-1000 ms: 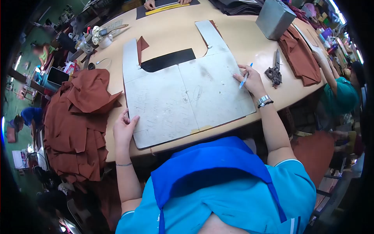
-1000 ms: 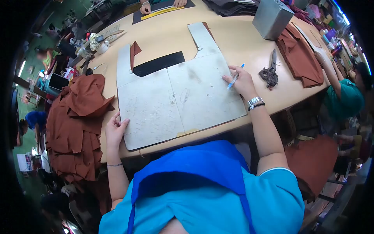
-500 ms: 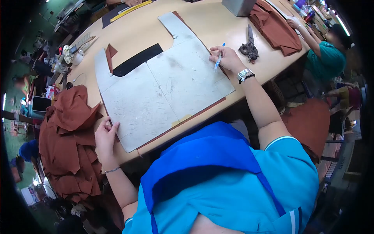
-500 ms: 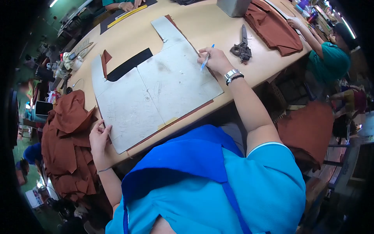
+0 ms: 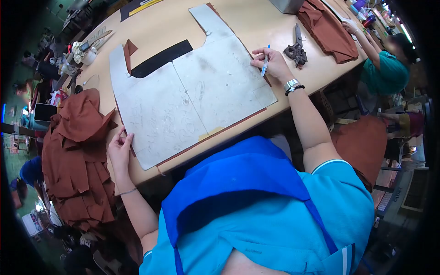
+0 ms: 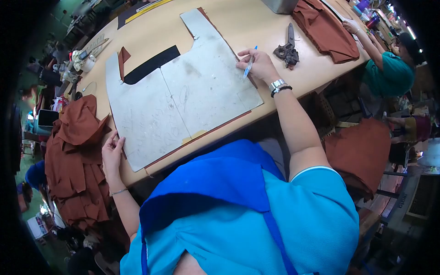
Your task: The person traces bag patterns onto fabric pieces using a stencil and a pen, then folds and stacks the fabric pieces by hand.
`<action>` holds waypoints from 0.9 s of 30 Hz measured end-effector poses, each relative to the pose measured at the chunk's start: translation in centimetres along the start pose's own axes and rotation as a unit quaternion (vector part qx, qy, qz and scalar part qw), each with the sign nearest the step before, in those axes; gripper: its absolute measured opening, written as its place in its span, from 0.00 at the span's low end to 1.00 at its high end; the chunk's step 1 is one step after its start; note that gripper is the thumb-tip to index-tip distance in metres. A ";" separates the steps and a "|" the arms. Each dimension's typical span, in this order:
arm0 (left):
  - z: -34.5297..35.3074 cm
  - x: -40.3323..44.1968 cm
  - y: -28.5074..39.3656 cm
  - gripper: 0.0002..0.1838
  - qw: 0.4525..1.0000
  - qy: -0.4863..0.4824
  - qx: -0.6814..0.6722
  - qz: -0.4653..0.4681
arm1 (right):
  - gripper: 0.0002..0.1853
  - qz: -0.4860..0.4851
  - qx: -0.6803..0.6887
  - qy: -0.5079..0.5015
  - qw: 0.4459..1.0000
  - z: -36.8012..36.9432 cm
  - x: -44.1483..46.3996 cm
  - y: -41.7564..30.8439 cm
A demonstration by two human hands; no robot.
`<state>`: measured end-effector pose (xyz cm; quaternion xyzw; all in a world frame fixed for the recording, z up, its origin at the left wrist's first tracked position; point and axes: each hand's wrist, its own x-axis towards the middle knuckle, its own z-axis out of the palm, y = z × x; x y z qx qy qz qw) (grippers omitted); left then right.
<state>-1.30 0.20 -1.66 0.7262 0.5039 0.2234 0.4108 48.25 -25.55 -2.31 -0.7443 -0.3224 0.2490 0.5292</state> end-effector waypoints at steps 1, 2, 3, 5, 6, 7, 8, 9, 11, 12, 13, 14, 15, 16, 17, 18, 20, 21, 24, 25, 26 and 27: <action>0.1 -0.1 0.2 0.25 1.000 -0.004 -0.002 -0.002 | 0.22 0.000 -0.002 -0.001 1.000 -0.1 -0.2 -0.1; 0.1 -0.2 0.5 0.25 1.000 -0.005 -0.004 -0.006 | 0.22 -0.001 -0.004 -0.004 1.000 -0.1 -0.2 -0.3; 0.0 -0.4 0.7 0.25 1.000 -0.002 -0.004 -0.011 | 0.22 -0.006 -0.039 0.011 0.999 -0.1 -0.4 -0.6; 0.0 0.0 -0.1 0.25 1.000 -0.009 -0.008 0.023 | 0.22 -0.026 -0.101 0.024 0.994 0.1 -1.0 -1.7; 0.0 -0.8 1.9 0.23 0.999 0.000 0.040 0.018 | 0.22 -0.025 -0.088 0.010 0.996 0.0 -0.8 -1.4; -0.1 -1.1 2.6 0.22 0.995 0.016 0.087 0.045 | 0.23 -0.026 -0.075 -0.008 0.997 -0.3 -0.4 -0.8; -0.2 -0.9 2.2 0.22 0.998 0.008 0.053 0.041 | 0.22 -0.029 -0.061 -0.006 0.998 -0.3 -0.2 -0.3; -0.2 -0.6 1.3 0.22 0.998 0.013 0.047 0.044 | 0.22 -0.032 -0.047 -0.004 0.998 -0.2 0.1 0.1; -0.3 -0.4 1.0 0.22 0.998 0.020 0.053 0.036 | 0.22 -0.051 -0.044 0.006 0.998 -0.2 0.1 0.4; -0.4 -0.2 0.4 0.22 0.999 0.006 0.037 0.020 | 0.21 -0.044 -0.039 0.003 0.998 -0.3 0.4 0.7; -0.5 -0.3 0.5 0.21 1.000 0.006 0.024 0.006 | 0.21 -0.035 -0.036 0.003 0.999 -0.2 0.4 0.6; -0.4 -0.3 0.7 0.21 1.000 0.003 0.011 -0.006 | 0.21 -0.025 -0.037 -0.001 0.999 -0.2 0.4 0.6; -0.4 -0.3 0.8 0.21 1.000 -0.002 -0.003 -0.015 | 0.21 -0.023 -0.037 -0.003 0.999 -0.3 0.5 0.7; -0.3 -0.3 0.5 0.21 1.000 0.000 0.005 0.000 | 0.21 -0.021 -0.038 -0.003 0.999 -0.3 0.4 0.6; -0.3 -0.2 0.2 0.21 1.000 0.001 0.002 -0.003 | 0.21 -0.019 -0.038 -0.001 0.999 -0.3 0.4 0.5; -0.3 -0.1 0.0 0.21 1.000 0.001 -0.001 -0.005 | 0.21 -0.015 -0.030 -0.006 0.999 -0.4 0.5 0.6; -0.3 -0.1 -0.3 0.21 1.000 0.006 0.015 0.001 | 0.21 -0.015 -0.021 -0.009 1.000 -0.1 0.4 0.9; -0.4 -0.2 -0.4 0.21 0.999 0.010 0.032 0.013 | 0.21 -0.018 -0.018 -0.006 1.000 -0.4 0.5 0.8; -0.1 -0.4 0.6 0.22 0.987 0.046 0.140 0.067 | 0.19 -0.006 0.010 0.024 1.000 0.1 -0.1 -0.4; 0.5 0.0 1.4 0.22 0.977 0.064 0.183 0.087 | 0.19 -0.013 -0.003 0.036 0.999 0.4 -0.4 -1.3; 1.2 0.5 3.3 0.21 0.973 0.061 0.197 0.105 | 0.19 -0.016 0.067 0.057 0.996 1.4 -0.8 -2.5; 1.7 0.8 5.5 0.21 0.968 0.059 0.211 0.121 | 0.20 -0.020 0.136 0.075 0.988 2.3 -1.0 -3.5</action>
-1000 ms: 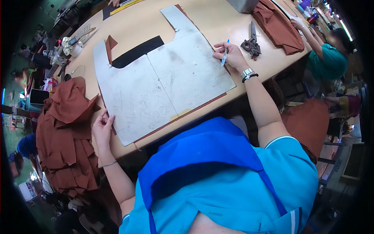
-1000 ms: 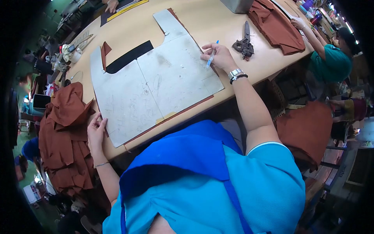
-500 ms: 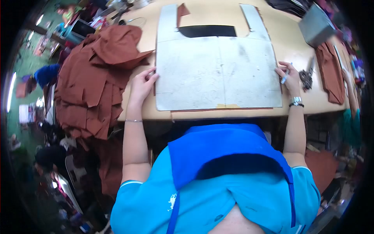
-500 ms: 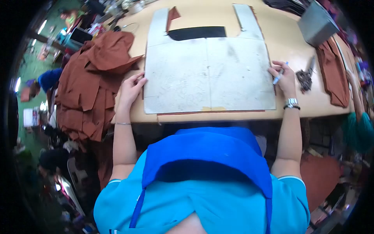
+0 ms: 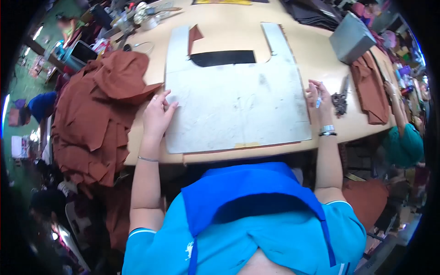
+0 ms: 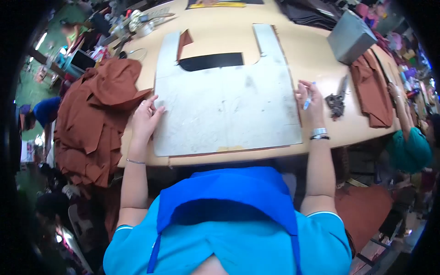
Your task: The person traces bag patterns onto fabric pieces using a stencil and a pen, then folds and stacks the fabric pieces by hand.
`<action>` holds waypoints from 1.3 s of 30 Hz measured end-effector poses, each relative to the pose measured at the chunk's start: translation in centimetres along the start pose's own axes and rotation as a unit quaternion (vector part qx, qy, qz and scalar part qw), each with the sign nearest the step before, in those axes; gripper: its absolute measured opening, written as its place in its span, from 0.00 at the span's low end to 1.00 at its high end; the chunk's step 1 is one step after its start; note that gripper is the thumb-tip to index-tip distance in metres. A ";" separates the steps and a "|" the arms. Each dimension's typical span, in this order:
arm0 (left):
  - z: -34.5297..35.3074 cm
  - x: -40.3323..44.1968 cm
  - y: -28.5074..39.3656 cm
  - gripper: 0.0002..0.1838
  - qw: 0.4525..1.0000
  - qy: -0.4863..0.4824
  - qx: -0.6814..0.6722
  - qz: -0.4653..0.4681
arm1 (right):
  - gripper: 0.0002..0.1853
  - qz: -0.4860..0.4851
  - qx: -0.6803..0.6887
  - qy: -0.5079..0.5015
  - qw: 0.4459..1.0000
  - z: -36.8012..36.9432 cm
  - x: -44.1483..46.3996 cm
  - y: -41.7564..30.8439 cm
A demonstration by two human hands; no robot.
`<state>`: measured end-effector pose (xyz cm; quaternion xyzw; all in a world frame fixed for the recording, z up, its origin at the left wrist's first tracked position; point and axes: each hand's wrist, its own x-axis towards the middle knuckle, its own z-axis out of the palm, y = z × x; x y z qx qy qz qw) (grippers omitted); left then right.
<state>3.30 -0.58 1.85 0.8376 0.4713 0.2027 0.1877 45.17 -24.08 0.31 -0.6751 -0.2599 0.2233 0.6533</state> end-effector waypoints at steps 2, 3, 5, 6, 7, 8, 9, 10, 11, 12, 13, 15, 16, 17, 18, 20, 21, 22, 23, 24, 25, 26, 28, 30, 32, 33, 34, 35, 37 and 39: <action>1.5 1.6 2.6 0.21 0.997 -0.006 -0.002 0.072 | 0.28 -0.035 0.023 -0.018 0.999 0.5 1.5 0.3; 2.6 3.3 3.6 0.21 0.992 -0.011 -0.015 0.125 | 0.31 -0.044 0.025 -0.030 0.998 1.1 1.8 0.4; 4.9 6.4 5.4 0.21 0.979 -0.023 -0.014 0.201 | 0.36 -0.060 0.019 -0.048 0.997 3.7 2.0 -0.1; 6.1 7.8 6.3 0.21 0.974 -0.031 -0.005 0.226 | 0.37 -0.068 0.009 -0.051 0.996 5.0 2.2 -0.4; 7.0 9.0 6.9 0.22 0.971 -0.047 0.004 0.233 | 0.35 -0.068 -0.002 -0.060 0.996 6.1 2.8 0.0; 7.7 10.1 7.6 0.22 0.968 -0.064 0.012 0.241 | 0.30 -0.062 0.006 -0.083 0.995 7.2 3.2 -0.1; 8.2 10.8 8.1 0.23 0.965 -0.082 0.020 0.248 | 0.24 -0.081 0.028 -0.100 0.991 8.2 3.4 0.0; 8.3 11.2 8.5 0.23 0.964 -0.102 0.032 0.245 | 0.18 -0.098 0.051 -0.118 0.987 9.1 3.5 0.1; 8.0 11.4 9.0 0.24 0.961 -0.123 0.044 0.242 | 0.16 -0.106 0.026 -0.118 0.987 10.0 3.6 0.0; 7.8 11.6 9.2 0.24 0.959 -0.146 0.057 0.237 | 0.14 -0.112 0.002 -0.119 0.987 11.0 3.7 -0.2; 7.8 11.7 9.2 0.24 0.958 -0.149 0.060 0.238 | 0.13 -0.116 -0.021 -0.119 0.986 11.9 3.8 -0.3; 7.7 11.8 9.2 0.25 0.956 -0.157 0.065 0.240 | 0.11 -0.085 -0.009 -0.132 0.988 13.5 4.2 0.0; 7.7 11.8 9.2 0.25 0.955 -0.160 0.070 0.240 | 0.11 -0.070 -0.003 -0.138 0.988 14.3 4.2 0.0; 7.7 11.8 9.2 0.25 0.954 -0.163 0.073 0.240 | 0.08 -0.064 -0.003 -0.142 0.988 15.2 4.1 -0.4; 7.6 11.8 9.3 0.25 0.954 -0.165 0.077 0.240 | 0.08 -0.094 -0.024 -0.149 0.984 15.9 4.5 0.0; 7.4 11.7 9.4 0.25 0.954 -0.165 0.081 0.238 | 0.07 -0.154 -0.067 -0.164 0.972 17.2 5.4 0.5; 7.3 11.5 9.4 0.25 0.954 -0.165 0.083 0.237 | 0.06 -0.157 -0.039 -0.160 0.974 17.8 5.5 0.8; 7.4 11.3 9.4 0.25 0.954 -0.155 0.084 0.243 | 0.06 -0.165 -0.054 -0.162 0.971 18.1 5.7 1.4; 7.5 11.1 9.3 0.24 0.954 -0.146 0.085 0.248 | 0.06 -0.173 -0.068 -0.165 0.969 18.3 5.8 2.1; 7.6 10.9 9.2 0.24 0.954 -0.136 0.086 0.253 | 0.07 -0.182 -0.083 -0.168 0.965 18.5 6.1 2.6; 7.9 10.7 9.0 0.23 0.957 -0.104 0.076 0.260 | 0.07 -0.206 -0.101 -0.162 0.960 18.6 5.8 2.4; 8.4 10.3 8.6 0.23 0.959 -0.071 0.065 0.265 | 0.07 -0.207 -0.118 -0.167 0.957 18.6 5.6 2.2; 8.7 9.2 8.0 0.21 0.966 -0.026 0.052 0.252 | 0.07 -0.205 -0.151 -0.175 0.951 18.6 5.2 1.8; 8.4 7.9 7.6 0.20 0.975 0.001 0.046 0.217 | 0.06 -0.219 -0.165 -0.172 0.946 18.8 5.0 1.3; 8.0 6.8 7.0 0.19 0.984 -0.015 0.030 0.176 | 0.06 -0.218 -0.169 -0.166 0.947 18.9 4.8 1.0; 7.9 6.4 6.8 0.19 0.988 -0.023 0.021 0.154 | 0.05 -0.223 -0.171 -0.167 0.945 18.9 4.8 0.9; 8.1 6.2 6.6 0.19 0.986 -0.009 0.022 0.163 | 0.05 -0.228 -0.173 -0.167 0.943 18.8 4.8 0.8; 8.2 6.0 6.3 0.19 0.985 0.005 0.022 0.172 | 0.04 -0.234 -0.174 -0.168 0.942 18.8 4.8 0.9; 8.2 6.0 6.1 0.19 0.984 0.012 0.022 0.179 | 0.04 -0.228 -0.166 -0.173 0.944 18.8 4.9 1.3; 7.9 6.2 6.2 0.19 0.985 -0.002 0.022 0.173 | 0.04 -0.218 -0.160 -0.173 0.947 18.8 5.1 1.5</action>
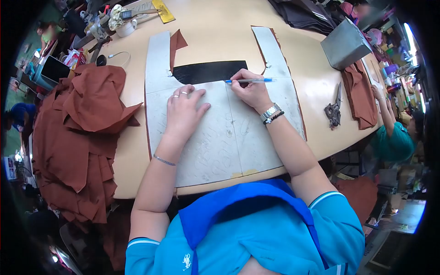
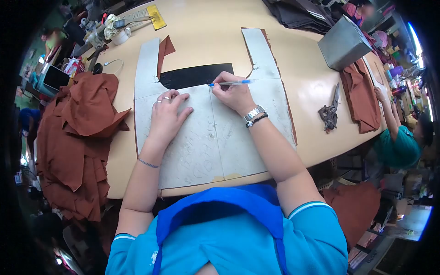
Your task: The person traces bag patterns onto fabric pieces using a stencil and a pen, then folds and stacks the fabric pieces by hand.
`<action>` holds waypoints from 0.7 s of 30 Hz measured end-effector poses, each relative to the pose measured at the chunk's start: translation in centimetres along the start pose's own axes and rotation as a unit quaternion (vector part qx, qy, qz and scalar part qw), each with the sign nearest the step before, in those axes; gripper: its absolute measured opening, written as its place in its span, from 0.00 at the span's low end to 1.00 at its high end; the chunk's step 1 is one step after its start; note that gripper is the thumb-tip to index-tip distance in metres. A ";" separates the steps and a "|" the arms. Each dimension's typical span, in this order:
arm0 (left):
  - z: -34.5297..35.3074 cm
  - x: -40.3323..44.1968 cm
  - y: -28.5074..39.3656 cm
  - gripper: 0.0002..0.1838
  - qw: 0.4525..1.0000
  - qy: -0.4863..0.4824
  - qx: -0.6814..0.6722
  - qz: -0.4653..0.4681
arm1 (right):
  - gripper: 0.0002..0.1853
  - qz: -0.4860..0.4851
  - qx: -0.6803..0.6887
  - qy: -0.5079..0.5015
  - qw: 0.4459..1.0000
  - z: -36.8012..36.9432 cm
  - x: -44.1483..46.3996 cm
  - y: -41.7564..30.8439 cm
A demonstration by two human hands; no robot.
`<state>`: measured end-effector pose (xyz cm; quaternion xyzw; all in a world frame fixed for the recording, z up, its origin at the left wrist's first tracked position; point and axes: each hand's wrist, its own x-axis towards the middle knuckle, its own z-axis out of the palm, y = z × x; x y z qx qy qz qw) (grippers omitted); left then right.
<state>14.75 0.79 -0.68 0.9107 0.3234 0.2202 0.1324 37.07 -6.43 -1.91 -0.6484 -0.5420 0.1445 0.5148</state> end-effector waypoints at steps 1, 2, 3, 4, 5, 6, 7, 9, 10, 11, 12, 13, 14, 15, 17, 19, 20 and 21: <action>-0.1 0.1 -0.1 0.19 1.000 -0.004 -0.002 -0.001 | 0.04 0.008 0.003 0.002 1.000 0.1 0.0 -0.3; -0.2 0.1 -0.1 0.19 1.000 -0.008 -0.003 -0.001 | 0.04 0.017 0.007 0.005 1.000 0.2 0.0 -0.4; -0.2 0.1 -0.1 0.20 1.000 -0.013 -0.005 -0.001 | 0.04 0.017 0.006 0.007 1.000 0.2 0.1 -0.4; -0.1 0.0 -0.2 0.20 1.000 -0.008 -0.003 0.003 | 0.04 0.019 0.004 0.009 1.000 0.1 0.1 -0.3; -0.1 -0.1 -0.2 0.20 1.000 -0.004 -0.001 0.007 | 0.04 0.019 0.003 0.011 1.000 0.0 0.0 -0.2; -0.1 -0.1 -0.3 0.20 1.000 0.002 0.002 0.011 | 0.03 0.029 -0.009 -0.005 1.000 -0.2 -0.1 -0.1; -0.2 0.0 -0.3 0.22 1.000 -0.012 0.000 0.007 | 0.03 0.028 -0.010 -0.003 1.000 -0.2 0.0 -0.2; -0.6 0.1 -0.4 0.27 0.999 -0.040 0.000 -0.003 | 0.03 0.024 -0.009 0.001 1.000 0.2 0.1 -0.5; -0.8 -0.1 -0.3 0.32 0.999 -0.035 0.028 -0.029 | 0.04 0.026 0.003 0.001 1.000 0.4 0.3 -0.3; -1.0 -0.1 -0.3 0.36 0.996 -0.028 0.057 -0.055 | 0.05 0.039 0.037 0.012 0.998 0.6 0.6 -0.3; -1.3 0.0 -0.5 0.40 0.993 -0.020 0.085 -0.081 | 0.05 0.050 0.071 0.022 0.996 0.7 1.0 -0.2; -1.5 0.0 -0.8 0.44 0.990 -0.037 0.087 -0.102 | 0.06 0.063 0.103 0.030 0.992 1.0 1.4 -0.5; -1.6 -0.1 -1.0 0.48 0.987 -0.056 0.088 -0.123 | 0.08 0.071 0.130 0.033 0.988 1.8 1.9 -0.7; -1.7 -0.1 -1.3 0.52 0.983 -0.075 0.089 -0.143 | 0.08 0.078 0.138 0.018 0.987 2.6 2.4 -1.0; -1.9 0.0 -1.4 0.53 0.983 -0.083 0.074 -0.148 | 0.08 0.093 0.157 -0.012 0.983 4.8 3.7 -2.5; -1.9 0.0 -1.4 0.53 0.983 -0.088 0.068 -0.149 | 0.07 0.030 0.130 -0.028 0.991 7.6 5.0 -2.8; -2.0 0.0 -1.5 0.53 0.983 -0.089 0.071 -0.147 | 0.06 0.021 0.126 -0.043 0.991 8.9 5.6 -2.6; -2.0 0.0 -1.5 0.53 0.983 -0.089 0.073 -0.146 | 0.06 0.013 0.123 -0.059 0.991 9.9 6.1 -2.5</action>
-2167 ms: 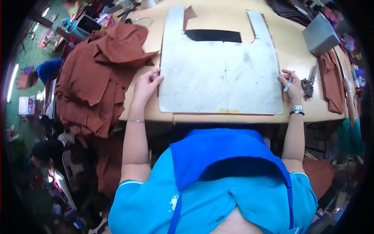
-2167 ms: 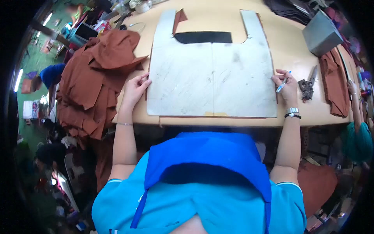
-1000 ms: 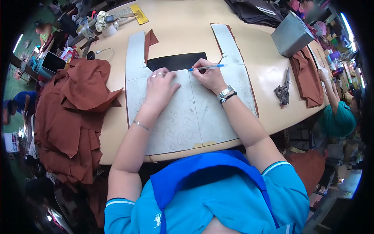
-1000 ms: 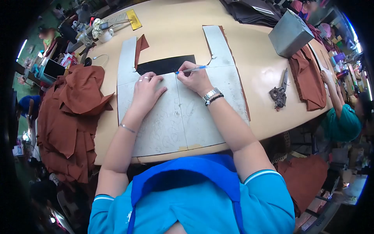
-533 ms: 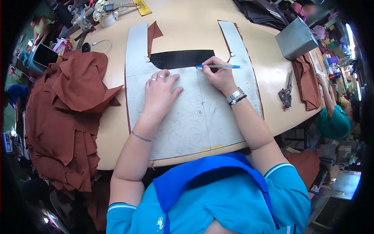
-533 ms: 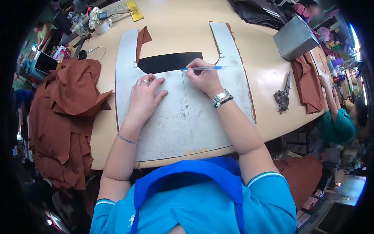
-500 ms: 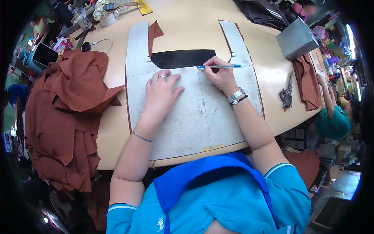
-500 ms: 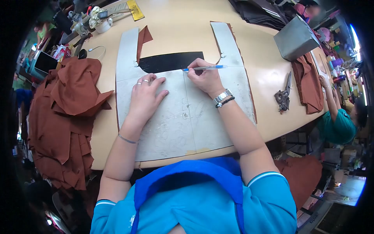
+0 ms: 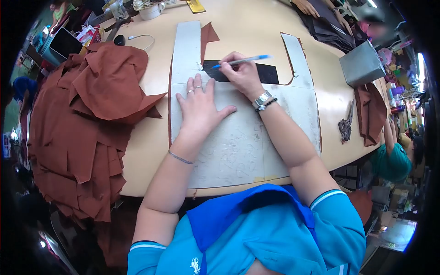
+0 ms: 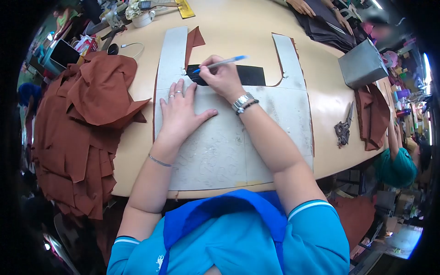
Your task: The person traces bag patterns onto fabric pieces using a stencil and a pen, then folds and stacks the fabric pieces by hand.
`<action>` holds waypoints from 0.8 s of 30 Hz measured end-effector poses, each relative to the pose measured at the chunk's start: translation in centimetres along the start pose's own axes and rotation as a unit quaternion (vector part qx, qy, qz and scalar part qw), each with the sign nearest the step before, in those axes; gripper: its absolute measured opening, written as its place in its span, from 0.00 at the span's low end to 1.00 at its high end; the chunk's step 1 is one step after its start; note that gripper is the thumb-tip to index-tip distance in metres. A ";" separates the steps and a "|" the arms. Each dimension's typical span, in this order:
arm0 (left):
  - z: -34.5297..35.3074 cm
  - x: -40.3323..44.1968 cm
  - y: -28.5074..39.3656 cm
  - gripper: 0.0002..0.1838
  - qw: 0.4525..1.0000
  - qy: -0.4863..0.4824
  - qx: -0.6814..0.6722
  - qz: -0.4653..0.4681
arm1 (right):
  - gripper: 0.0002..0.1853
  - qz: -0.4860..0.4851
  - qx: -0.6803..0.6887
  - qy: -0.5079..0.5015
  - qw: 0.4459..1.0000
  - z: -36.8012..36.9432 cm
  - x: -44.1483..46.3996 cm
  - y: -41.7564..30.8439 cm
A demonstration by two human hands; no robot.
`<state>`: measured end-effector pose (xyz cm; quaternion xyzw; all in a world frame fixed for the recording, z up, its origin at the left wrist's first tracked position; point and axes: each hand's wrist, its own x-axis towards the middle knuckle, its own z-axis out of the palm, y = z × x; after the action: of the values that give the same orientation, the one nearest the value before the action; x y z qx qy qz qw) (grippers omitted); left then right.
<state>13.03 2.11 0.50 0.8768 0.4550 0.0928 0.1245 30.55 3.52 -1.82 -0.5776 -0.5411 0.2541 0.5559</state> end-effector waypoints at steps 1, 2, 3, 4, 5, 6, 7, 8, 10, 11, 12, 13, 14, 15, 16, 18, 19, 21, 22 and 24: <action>-0.1 0.0 0.0 0.53 1.000 -0.007 0.000 -0.003 | 0.06 0.002 -0.008 -0.010 1.000 0.6 0.4 -0.1; -0.2 0.0 0.1 0.53 1.000 -0.015 0.000 -0.006 | 0.06 0.005 -0.015 -0.021 1.000 1.0 0.7 -0.2; -0.3 0.1 0.2 0.53 1.000 -0.022 -0.001 -0.009 | 0.06 0.007 -0.023 -0.031 0.999 1.3 0.9 -0.3; -0.3 0.1 0.2 0.53 1.000 -0.022 -0.002 -0.010 | 0.06 0.006 -0.031 -0.038 0.999 1.5 0.9 -0.3; -0.3 0.1 0.2 0.53 1.000 -0.021 -0.004 -0.009 | 0.06 0.006 -0.038 -0.045 0.998 1.5 0.9 -0.2; -0.3 0.1 0.2 0.53 1.000 -0.021 -0.006 -0.009 | 0.06 0.005 -0.046 -0.051 0.998 1.5 0.9 -0.2; -0.3 0.1 0.3 0.53 1.000 -0.022 -0.002 -0.009 | 0.07 -0.002 -0.055 -0.055 0.997 1.5 0.9 -0.2; -0.3 0.1 0.3 0.52 1.000 -0.022 0.001 -0.009 | 0.07 -0.009 -0.063 -0.058 0.996 1.5 0.9 -0.2; -0.2 0.1 0.3 0.52 1.000 -0.019 0.003 -0.007 | 0.08 -0.010 -0.077 -0.064 0.995 1.5 0.9 -0.3; -0.1 0.0 0.3 0.52 1.000 -0.015 0.002 -0.006 | 0.08 -0.005 -0.084 -0.067 0.994 1.5 1.0 -0.3; 0.0 0.0 0.3 0.51 1.000 -0.011 0.000 -0.004 | 0.08 0.000 -0.090 -0.070 0.993 1.5 1.0 -0.3; 0.1 0.0 0.3 0.51 1.000 -0.010 -0.001 -0.004 | 0.08 -0.005 -0.098 -0.067 0.993 1.5 0.9 -0.3; 0.1 0.0 0.3 0.51 1.000 -0.010 -0.001 -0.004 | 0.08 -0.010 -0.105 -0.065 0.992 1.5 0.9 -0.3; 0.1 0.0 0.3 0.51 1.000 -0.009 -0.001 -0.003 | 0.08 -0.015 -0.112 -0.061 0.992 1.5 0.8 -0.3; 0.0 0.0 0.3 0.51 1.000 -0.012 0.003 -0.004 | 0.08 -0.008 -0.102 -0.067 0.992 1.5 0.9 -0.2; -0.2 0.0 0.4 0.51 1.000 -0.018 0.011 -0.007 | 0.08 0.005 -0.082 -0.078 0.994 1.5 1.0 0.2; -0.1 0.0 0.4 0.51 1.000 -0.019 0.013 -0.008 | 0.08 -0.004 -0.081 -0.079 0.994 1.5 1.0 0.2; -0.1 0.0 0.5 0.51 1.000 -0.019 0.017 -0.008 | 0.08 -0.024 -0.081 -0.080 0.993 1.4 1.1 0.2; -0.1 0.0 0.5 0.51 1.000 -0.022 0.017 -0.008 | 0.08 -0.020 -0.079 -0.079 0.994 1.4 1.1 0.3; -0.3 0.0 0.5 0.51 0.999 -0.026 0.018 -0.008 | 0.08 -0.012 -0.075 -0.077 0.994 1.4 1.1 0.4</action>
<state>13.37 1.86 0.97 0.8774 0.4604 0.0606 0.1208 29.72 5.13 -2.18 -0.5895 -0.6069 0.2501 0.4707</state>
